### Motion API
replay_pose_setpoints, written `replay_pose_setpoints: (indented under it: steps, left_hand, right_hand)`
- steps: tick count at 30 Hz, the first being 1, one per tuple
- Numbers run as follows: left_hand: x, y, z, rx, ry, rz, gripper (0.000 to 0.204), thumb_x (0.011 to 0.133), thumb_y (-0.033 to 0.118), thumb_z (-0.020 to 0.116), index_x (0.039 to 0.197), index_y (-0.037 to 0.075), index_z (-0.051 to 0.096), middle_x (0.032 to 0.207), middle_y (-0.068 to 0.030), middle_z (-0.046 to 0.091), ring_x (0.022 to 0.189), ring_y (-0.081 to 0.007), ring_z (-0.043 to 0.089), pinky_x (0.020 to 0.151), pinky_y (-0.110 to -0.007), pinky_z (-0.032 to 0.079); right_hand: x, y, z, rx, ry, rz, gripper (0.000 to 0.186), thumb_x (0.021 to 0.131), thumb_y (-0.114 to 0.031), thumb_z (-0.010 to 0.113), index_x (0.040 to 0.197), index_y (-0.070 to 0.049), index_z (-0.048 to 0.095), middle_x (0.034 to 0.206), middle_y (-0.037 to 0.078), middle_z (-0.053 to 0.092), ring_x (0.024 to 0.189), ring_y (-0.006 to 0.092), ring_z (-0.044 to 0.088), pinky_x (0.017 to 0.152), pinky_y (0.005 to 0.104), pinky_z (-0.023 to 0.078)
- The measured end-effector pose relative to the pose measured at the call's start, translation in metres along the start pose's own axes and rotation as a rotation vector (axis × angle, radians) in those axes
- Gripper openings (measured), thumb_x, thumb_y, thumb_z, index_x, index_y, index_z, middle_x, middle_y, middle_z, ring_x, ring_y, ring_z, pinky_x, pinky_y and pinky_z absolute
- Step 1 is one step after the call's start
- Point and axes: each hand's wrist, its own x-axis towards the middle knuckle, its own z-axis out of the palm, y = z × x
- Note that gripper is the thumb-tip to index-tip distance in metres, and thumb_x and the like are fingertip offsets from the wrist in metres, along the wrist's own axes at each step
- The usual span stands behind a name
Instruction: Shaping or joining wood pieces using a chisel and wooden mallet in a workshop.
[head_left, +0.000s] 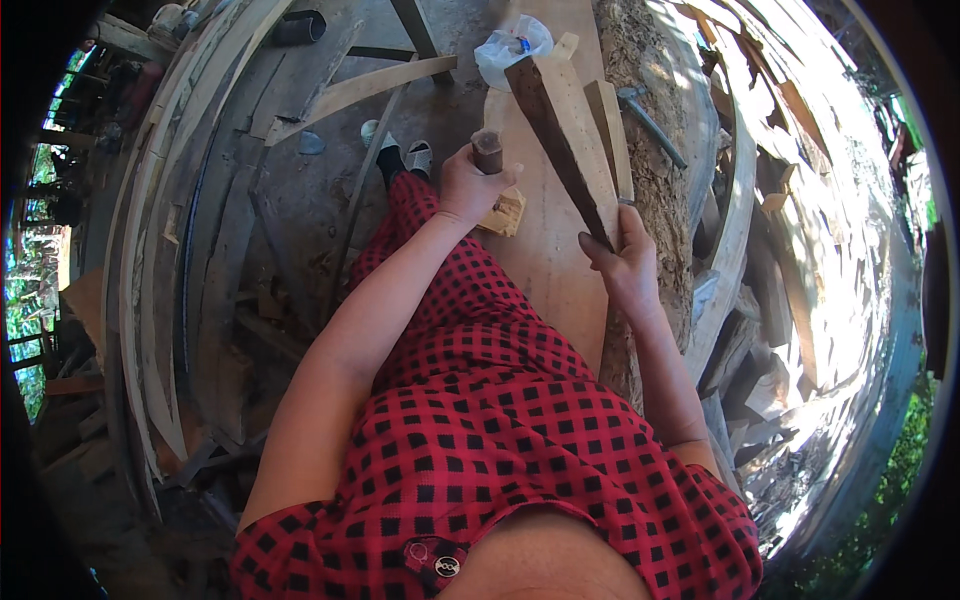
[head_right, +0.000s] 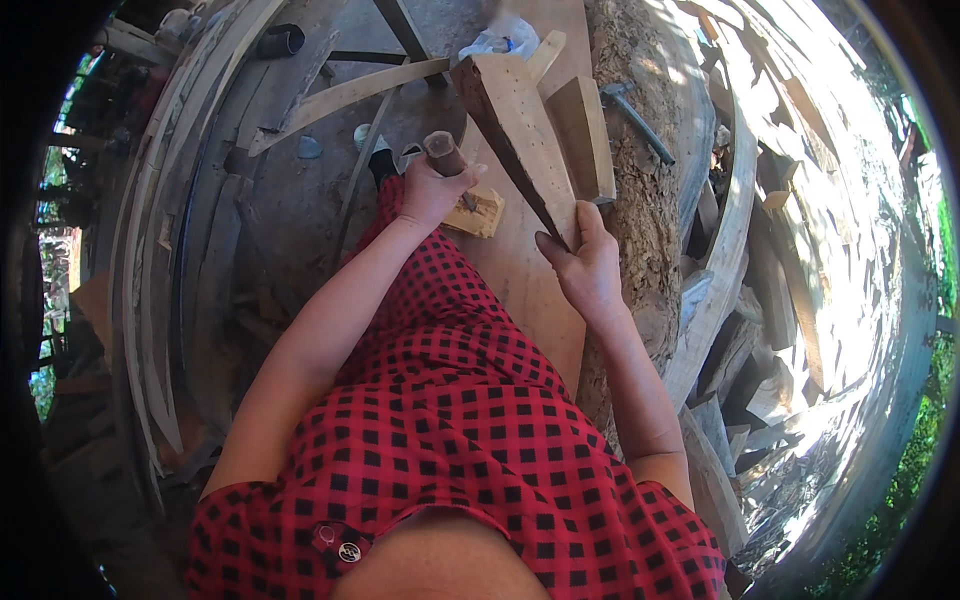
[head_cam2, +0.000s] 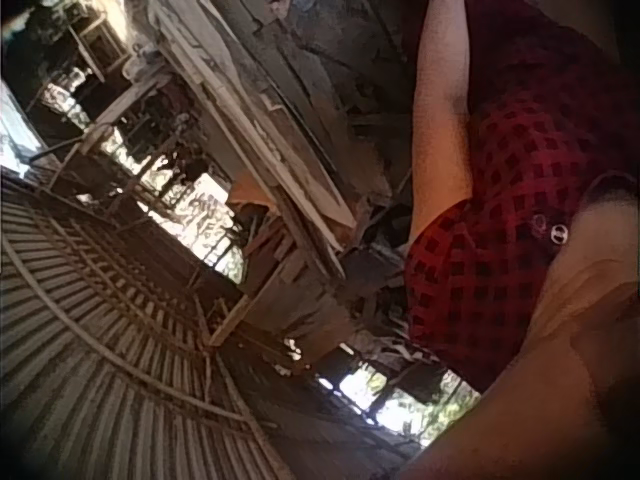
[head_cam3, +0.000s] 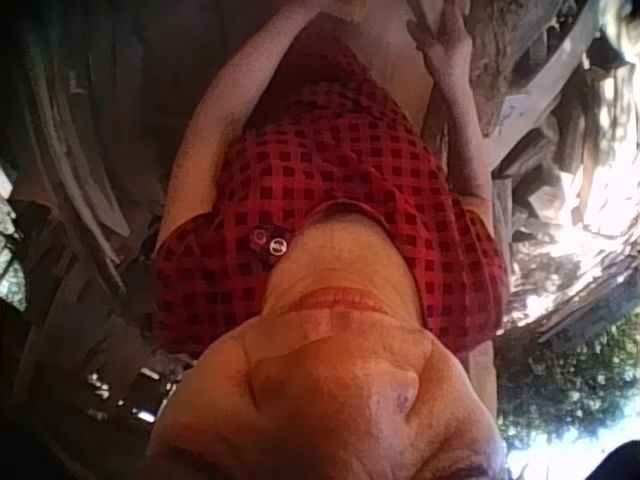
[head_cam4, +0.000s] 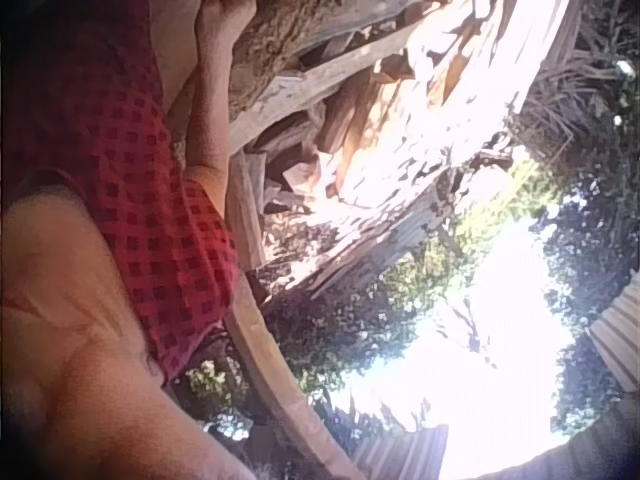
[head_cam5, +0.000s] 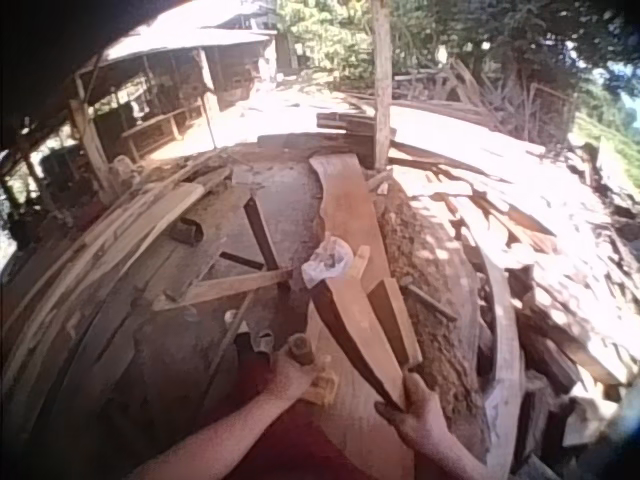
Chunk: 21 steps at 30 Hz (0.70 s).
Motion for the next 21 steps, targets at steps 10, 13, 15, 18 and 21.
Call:
replay_pose_setpoints:
  steps: [10, 13, 15, 18, 21]
  left_hand:
    - [0.008, -0.003, 0.004, -0.081, 0.022, 0.112, 0.033, 0.067, 0.025, 0.076, 0.089, 0.005, 0.063, 0.084, -0.0121, 0.067, 0.08, -0.0263, 0.066, 0.073, -0.035, 0.051]
    - [0.006, 0.013, 0.005, 0.145, -0.028, 0.058, 0.035, 0.067, 0.028, 0.076, 0.092, 0.006, 0.063, 0.087, -0.0132, 0.067, 0.084, -0.0273, 0.066, 0.074, -0.035, 0.051]
    - [0.004, 0.026, 0.007, 0.171, -0.037, 0.092, 0.035, 0.067, 0.028, 0.076, 0.092, 0.007, 0.064, 0.088, -0.0135, 0.066, 0.084, -0.0282, 0.066, 0.074, -0.036, 0.051]
    - [0.004, 0.027, 0.007, 0.217, -0.054, 0.128, 0.036, 0.067, 0.03, 0.077, 0.092, 0.007, 0.064, 0.09, -0.0142, 0.066, 0.085, -0.0319, 0.065, 0.075, -0.037, 0.052]
    - [0.006, 0.011, 0.007, 0.119, -0.149, 0.168, 0.037, 0.068, 0.031, 0.076, 0.094, 0.007, 0.063, 0.09, -0.0146, 0.066, 0.086, -0.034, 0.064, 0.076, -0.039, 0.051]
  right_hand:
    - [0.006, -0.028, -0.022, -0.605, -0.148, -0.175, 0.044, 0.076, -0.015, 0.072, 0.111, -0.005, 0.046, 0.079, 0.023, 0.062, 0.078, 0.0428, 0.061, 0.065, 0.0449, 0.048]
    - [-0.004, -0.054, -0.022, -0.255, -0.014, -0.278, 0.044, 0.079, -0.011, 0.071, 0.115, -0.004, 0.046, 0.079, 0.019, 0.062, 0.075, 0.032, 0.065, 0.066, 0.0363, 0.049]
    - [-0.009, -0.06, -0.017, -0.158, 0.044, -0.323, 0.043, 0.08, -0.01, 0.07, 0.115, -0.004, 0.046, 0.079, 0.018, 0.062, 0.075, 0.0292, 0.065, 0.066, 0.0346, 0.048]
    - [-0.011, -0.052, -0.017, -0.141, 0.115, -0.376, 0.044, 0.08, -0.01, 0.07, 0.115, -0.004, 0.044, 0.079, 0.02, 0.062, 0.076, 0.0318, 0.065, 0.067, 0.0362, 0.049]
    - [0.003, -0.03, -0.026, -0.669, -0.133, -0.168, 0.046, 0.078, -0.014, 0.07, 0.114, -0.004, 0.044, 0.078, 0.023, 0.062, 0.079, 0.0414, 0.062, 0.067, 0.045, 0.048]
